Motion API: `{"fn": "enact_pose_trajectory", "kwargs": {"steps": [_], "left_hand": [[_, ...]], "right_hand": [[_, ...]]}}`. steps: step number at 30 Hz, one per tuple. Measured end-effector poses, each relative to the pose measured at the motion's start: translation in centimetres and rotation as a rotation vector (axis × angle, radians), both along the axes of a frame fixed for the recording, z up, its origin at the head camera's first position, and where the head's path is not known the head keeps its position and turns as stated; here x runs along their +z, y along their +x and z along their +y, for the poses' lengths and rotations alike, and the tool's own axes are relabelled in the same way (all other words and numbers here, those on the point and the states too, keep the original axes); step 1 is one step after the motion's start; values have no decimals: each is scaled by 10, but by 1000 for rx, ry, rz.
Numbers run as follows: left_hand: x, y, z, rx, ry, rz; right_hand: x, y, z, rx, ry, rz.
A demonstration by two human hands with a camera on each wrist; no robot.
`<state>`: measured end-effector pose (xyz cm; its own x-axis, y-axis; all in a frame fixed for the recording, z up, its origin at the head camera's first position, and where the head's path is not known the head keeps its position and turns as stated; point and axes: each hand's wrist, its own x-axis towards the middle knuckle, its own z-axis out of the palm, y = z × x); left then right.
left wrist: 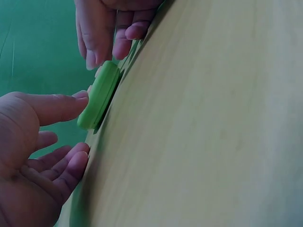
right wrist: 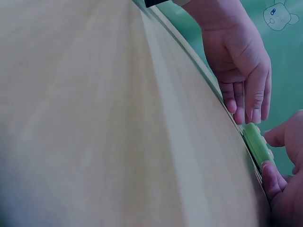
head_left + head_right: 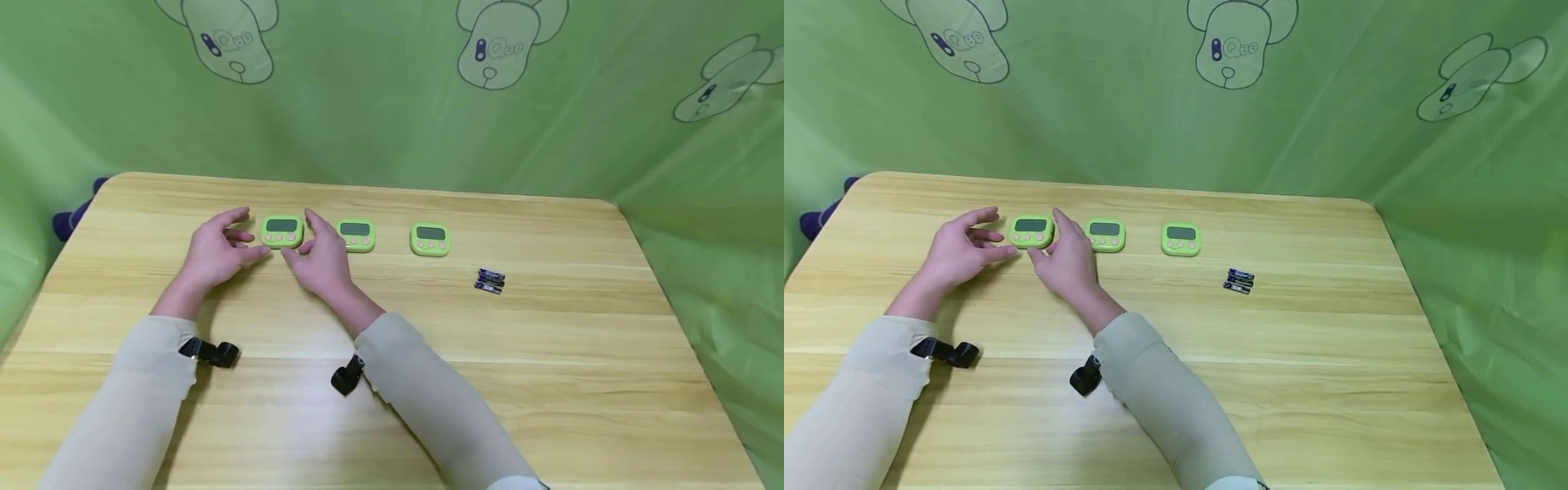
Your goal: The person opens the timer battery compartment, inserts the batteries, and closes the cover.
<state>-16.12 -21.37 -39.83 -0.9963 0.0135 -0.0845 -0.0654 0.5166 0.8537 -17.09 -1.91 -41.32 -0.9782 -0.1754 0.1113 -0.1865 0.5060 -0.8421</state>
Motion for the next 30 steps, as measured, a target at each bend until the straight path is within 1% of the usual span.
{"fn": "enact_pose_trajectory", "kwargs": {"steps": [3,7,10,14,17,22,26,30], "left_hand": [[-2,-2,1,-10,-15,7],[-2,-4,4,-34,-53,20],[-2,-5,5,-42,-73,28],[-2,-5,7,-27,-68,15],[-2,-4,7,-8,-50,-6],[-1,-1,8,28,36,-26],[-1,3,8,63,113,-50],[-2,11,9,87,134,-60]], "right_hand": [[0,-3,-3,-15,63,-2],[0,-6,-6,-59,137,-18],[-1,-7,-9,-87,155,-20],[-4,-5,-11,-96,185,11],[-6,-4,-12,-91,204,40],[-7,-1,-12,-80,199,71],[-8,3,-11,-75,179,78],[-7,9,-10,-61,128,73]]}}
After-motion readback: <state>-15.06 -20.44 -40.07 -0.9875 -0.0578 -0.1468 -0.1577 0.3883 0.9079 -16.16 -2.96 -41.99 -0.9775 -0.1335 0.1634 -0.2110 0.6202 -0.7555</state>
